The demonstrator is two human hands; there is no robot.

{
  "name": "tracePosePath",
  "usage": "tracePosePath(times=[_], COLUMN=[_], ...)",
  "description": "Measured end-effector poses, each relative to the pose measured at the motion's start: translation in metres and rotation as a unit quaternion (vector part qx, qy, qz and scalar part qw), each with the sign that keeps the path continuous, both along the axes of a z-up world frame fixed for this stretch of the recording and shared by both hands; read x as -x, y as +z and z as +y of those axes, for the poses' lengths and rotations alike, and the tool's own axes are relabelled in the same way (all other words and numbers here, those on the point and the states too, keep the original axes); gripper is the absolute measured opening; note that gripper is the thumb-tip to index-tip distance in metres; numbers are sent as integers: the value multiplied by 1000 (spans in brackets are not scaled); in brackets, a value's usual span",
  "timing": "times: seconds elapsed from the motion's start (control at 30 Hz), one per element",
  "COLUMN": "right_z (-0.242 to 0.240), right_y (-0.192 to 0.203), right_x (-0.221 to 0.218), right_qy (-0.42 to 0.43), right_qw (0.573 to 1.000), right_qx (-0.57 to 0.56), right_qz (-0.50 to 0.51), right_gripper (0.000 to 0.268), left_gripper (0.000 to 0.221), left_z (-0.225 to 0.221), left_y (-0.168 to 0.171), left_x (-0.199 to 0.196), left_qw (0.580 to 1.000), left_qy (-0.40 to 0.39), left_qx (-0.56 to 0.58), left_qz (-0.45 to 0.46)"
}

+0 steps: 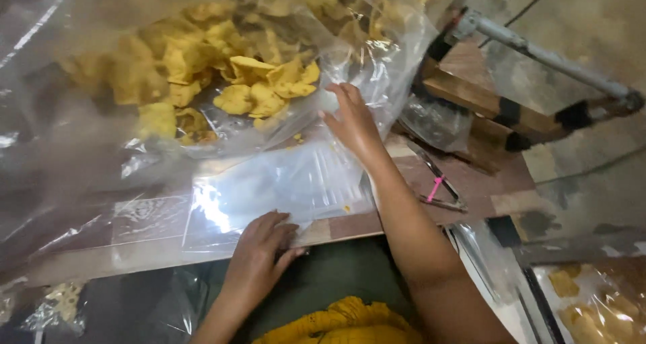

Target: Packaging yellow snack items into small plastic bags using hands and tongs.

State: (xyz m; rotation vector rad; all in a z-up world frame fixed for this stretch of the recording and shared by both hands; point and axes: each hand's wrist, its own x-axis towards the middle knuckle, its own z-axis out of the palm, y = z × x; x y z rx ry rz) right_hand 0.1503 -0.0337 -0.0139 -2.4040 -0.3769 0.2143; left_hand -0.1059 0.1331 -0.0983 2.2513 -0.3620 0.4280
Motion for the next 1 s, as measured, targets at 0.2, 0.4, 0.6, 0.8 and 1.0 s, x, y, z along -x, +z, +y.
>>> tracePosePath(times=[0.2,0.4,0.6,0.8,1.0], right_z=[-44,-41,-26,-33,-29], right_y=[-12,-60,-68,-50,-15], right_x=[124,156,150,140,115], right_qy=[158,399,308,197,-72], right_qw=[981,903,918,920,921], right_qx=[-56,-24,-124,-240,-375], right_qz=[-96,-160,-218,-240,-73], right_gripper=[57,51,15,15,18], left_gripper=[83,29,15,25,20], left_z=[18,23,23,54,86], left_y=[-22,-32,-13,-14,33], left_x=[8,-6,-14,-12,-23], left_qw=[986,999,998,996,923], left_qy=[-5,39,66,85,196], left_qx=[-162,-14,-11,5,250], left_qz=[38,21,1,10,218])
